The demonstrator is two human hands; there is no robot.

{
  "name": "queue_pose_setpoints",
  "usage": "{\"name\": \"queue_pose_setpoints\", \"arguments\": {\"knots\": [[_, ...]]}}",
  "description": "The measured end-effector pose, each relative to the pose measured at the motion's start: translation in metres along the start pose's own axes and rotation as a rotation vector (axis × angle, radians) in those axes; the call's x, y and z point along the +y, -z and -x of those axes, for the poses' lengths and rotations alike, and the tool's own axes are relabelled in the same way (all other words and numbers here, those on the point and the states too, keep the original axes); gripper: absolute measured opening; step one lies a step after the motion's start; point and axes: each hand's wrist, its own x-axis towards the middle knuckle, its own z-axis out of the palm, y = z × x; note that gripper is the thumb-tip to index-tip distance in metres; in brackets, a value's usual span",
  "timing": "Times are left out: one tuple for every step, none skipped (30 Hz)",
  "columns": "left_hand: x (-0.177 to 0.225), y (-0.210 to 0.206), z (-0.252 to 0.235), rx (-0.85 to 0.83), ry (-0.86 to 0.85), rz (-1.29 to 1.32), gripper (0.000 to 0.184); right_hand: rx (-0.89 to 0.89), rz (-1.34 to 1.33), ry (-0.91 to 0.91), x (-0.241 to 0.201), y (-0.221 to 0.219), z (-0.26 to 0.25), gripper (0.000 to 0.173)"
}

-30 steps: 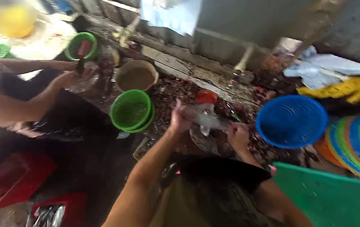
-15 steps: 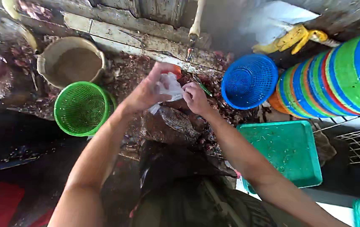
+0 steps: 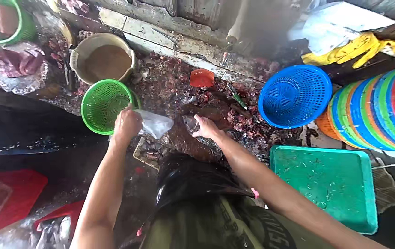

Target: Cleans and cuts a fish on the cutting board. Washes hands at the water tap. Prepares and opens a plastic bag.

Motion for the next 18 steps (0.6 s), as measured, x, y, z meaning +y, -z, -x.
{"name": "queue_pose_setpoints", "arguments": {"knots": [[0.003, -0.001, 0.003, 0.004, 0.014, 0.012, 0.013, -0.026, 0.016, 0.009, -0.003, 0.001, 0.002, 0.097], [0.007, -0.001, 0.005, 0.012, 0.035, 0.011, 0.014, -0.043, 0.016, 0.02, -0.006, 0.002, 0.003, 0.094], [0.011, 0.002, 0.006, 0.031, 0.057, 0.001, 0.015, -0.056, 0.003, 0.034, -0.006, 0.001, 0.003, 0.092], [0.016, 0.005, 0.007, 0.06, 0.076, 0.007, 0.015, -0.067, -0.03, 0.05, -0.003, 0.001, 0.001, 0.092], [0.023, 0.008, 0.008, 0.083, 0.091, 0.024, 0.017, -0.075, -0.079, 0.064, 0.002, 0.0, 0.001, 0.091], [0.028, 0.01, 0.009, 0.106, 0.09, 0.051, 0.021, -0.077, -0.142, 0.073, 0.01, -0.002, 0.002, 0.093], [0.034, 0.012, 0.009, 0.127, 0.079, 0.088, 0.028, -0.071, -0.223, 0.083, 0.019, -0.004, 0.004, 0.096], [0.039, 0.013, 0.01, 0.137, 0.06, 0.13, 0.043, -0.06, -0.331, 0.099, 0.028, -0.007, 0.008, 0.102], [0.043, 0.014, 0.01, 0.148, 0.028, 0.167, 0.062, -0.057, -0.46, 0.108, 0.035, -0.008, 0.013, 0.113], [0.048, 0.013, 0.009, 0.155, -0.008, 0.196, 0.08, -0.058, -0.594, 0.115, 0.038, -0.006, 0.02, 0.122], [0.054, 0.013, 0.007, 0.149, -0.036, 0.216, 0.092, -0.066, -0.718, 0.122, 0.039, 0.0, 0.029, 0.127], [0.061, 0.01, 0.005, 0.14, -0.059, 0.236, 0.098, -0.08, -0.825, 0.13, 0.037, 0.008, 0.04, 0.128], [0.068, 0.005, 0.004, 0.122, -0.072, 0.248, 0.101, -0.102, -0.908, 0.146, 0.033, 0.018, 0.051, 0.126], [0.076, -0.001, 0.004, 0.104, -0.089, 0.268, 0.104, -0.131, -0.969, 0.159, 0.029, 0.029, 0.064, 0.122], [0.084, -0.008, 0.004, 0.089, -0.113, 0.299, 0.107, -0.162, -1.002, 0.17, 0.023, 0.04, 0.073, 0.118], [0.093, -0.015, 0.003, 0.076, -0.149, 0.329, 0.108, -0.19, -1.011, 0.166, 0.017, 0.051, 0.08, 0.114], [0.103, -0.023, 0.006, 0.05, -0.198, 0.351, 0.109, -0.223, -1.034, 0.16, 0.013, 0.058, 0.086, 0.112], [0.113, -0.032, 0.01, 0.027, -0.26, 0.372, 0.11, -0.252, -1.072, 0.159, 0.009, 0.063, 0.09, 0.109]]}}
